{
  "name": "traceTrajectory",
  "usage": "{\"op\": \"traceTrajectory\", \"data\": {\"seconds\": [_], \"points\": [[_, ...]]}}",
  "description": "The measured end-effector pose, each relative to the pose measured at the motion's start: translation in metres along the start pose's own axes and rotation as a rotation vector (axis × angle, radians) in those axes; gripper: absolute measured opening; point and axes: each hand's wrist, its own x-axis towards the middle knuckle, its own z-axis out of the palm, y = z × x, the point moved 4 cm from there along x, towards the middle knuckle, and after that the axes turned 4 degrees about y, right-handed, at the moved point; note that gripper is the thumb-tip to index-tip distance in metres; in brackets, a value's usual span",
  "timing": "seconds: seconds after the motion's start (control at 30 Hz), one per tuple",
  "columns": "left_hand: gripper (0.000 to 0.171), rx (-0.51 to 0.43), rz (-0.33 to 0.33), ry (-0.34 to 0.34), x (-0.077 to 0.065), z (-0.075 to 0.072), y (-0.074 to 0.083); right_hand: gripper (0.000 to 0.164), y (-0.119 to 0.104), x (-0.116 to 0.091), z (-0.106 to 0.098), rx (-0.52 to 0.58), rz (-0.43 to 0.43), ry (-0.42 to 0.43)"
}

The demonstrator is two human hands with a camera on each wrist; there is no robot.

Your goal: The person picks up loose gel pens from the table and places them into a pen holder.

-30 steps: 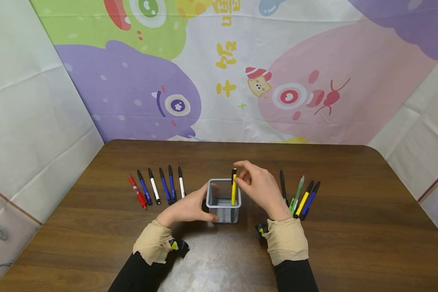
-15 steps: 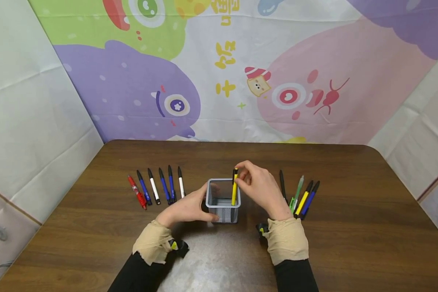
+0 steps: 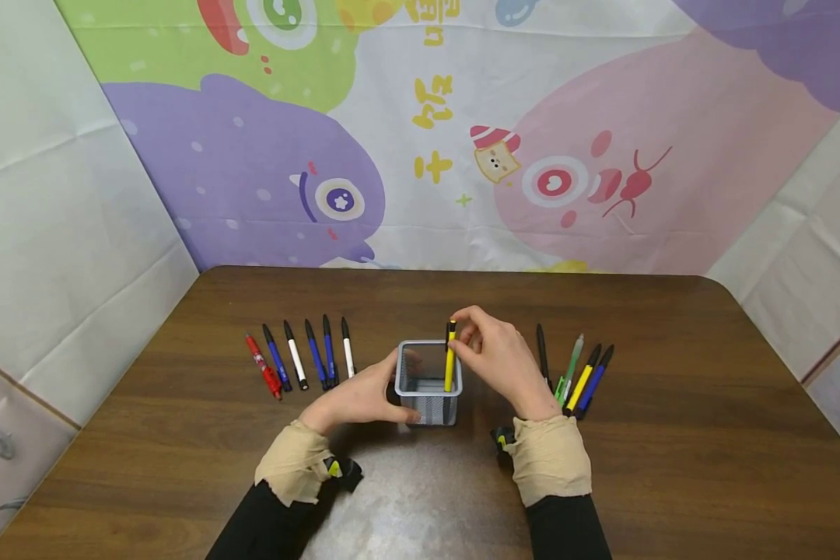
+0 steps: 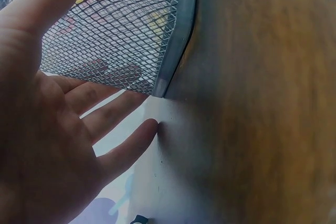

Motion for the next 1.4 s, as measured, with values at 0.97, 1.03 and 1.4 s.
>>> {"op": "traceTrajectory", "data": {"seconds": [0.97,1.03,1.4], "points": [[0.078,0.049,-0.028,0.003,-0.002,0.0,-0.002,0.026,0.019,-0.009,-0.031,0.038,0.127,0.127],[0.077,0.047,-0.033,0.003,-0.002,0.0,-0.002,0.026,0.022,-0.011,-0.036,0.037,0.141,0.139],[0.078,0.036,-0.024,-0.001,-0.001,0.0,-0.002,0.02,0.039,-0.019,-0.053,-0.061,0.21,0.166]]}}
